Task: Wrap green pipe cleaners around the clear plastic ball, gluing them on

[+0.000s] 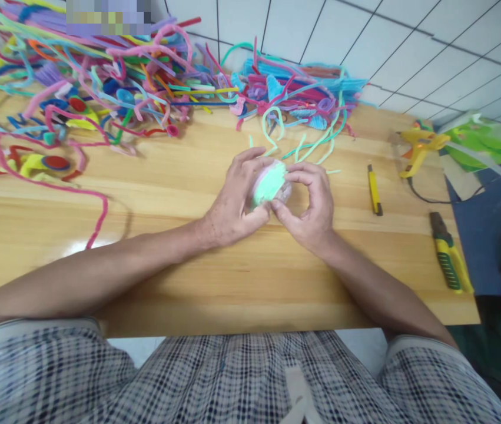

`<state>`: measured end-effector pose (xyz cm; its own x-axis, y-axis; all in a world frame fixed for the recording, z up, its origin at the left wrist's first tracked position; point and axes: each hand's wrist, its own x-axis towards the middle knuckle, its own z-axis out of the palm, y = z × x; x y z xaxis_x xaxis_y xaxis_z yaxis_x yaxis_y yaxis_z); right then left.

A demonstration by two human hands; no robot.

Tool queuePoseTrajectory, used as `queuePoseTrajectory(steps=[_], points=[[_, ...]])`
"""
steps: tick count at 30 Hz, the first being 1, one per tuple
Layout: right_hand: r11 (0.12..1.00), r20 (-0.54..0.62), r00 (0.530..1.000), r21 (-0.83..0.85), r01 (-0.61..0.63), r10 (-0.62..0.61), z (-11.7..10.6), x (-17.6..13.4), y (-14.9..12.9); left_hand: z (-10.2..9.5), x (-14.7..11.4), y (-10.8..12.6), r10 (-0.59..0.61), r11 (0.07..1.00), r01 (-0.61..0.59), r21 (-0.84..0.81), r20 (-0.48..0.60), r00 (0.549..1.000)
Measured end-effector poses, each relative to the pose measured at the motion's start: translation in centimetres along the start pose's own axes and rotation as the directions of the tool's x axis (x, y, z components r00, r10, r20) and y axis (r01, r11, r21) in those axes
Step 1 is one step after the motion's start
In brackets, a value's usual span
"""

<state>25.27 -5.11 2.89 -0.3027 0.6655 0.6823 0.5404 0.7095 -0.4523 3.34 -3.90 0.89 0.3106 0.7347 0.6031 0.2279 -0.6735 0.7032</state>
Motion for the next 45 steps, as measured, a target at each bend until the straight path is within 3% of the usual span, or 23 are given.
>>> queuePoseTrajectory(steps=[10,20,33,45], points=[[0.999,-0.072,0.997,0.037,0.001,0.002,-0.31,0.05,0.22,-0.03,-0.03,-0.11,0.084,0.984,-0.090,0.154,0.044,0.995],[1.000,-0.105,0.994,-0.006,-0.016,0.015,-0.33,0.12,0.44,-0.16,0.21,0.27,0.069,0.989,-0.080,0.128,0.091,0.993],[0.979,-0.120,0.984,0.169,-0.112,0.133,0.41,0.21,0.68,0.00,0.09,0.45,0.081,0.986,-0.095,0.139,0.100,0.992],[0.977,-0.094,0.988,0.185,-0.101,0.120,0.36,0.36,0.70,-0.38,-0.11,0.23,0.068,0.985,-0.090,0.145,0.150,0.986]])
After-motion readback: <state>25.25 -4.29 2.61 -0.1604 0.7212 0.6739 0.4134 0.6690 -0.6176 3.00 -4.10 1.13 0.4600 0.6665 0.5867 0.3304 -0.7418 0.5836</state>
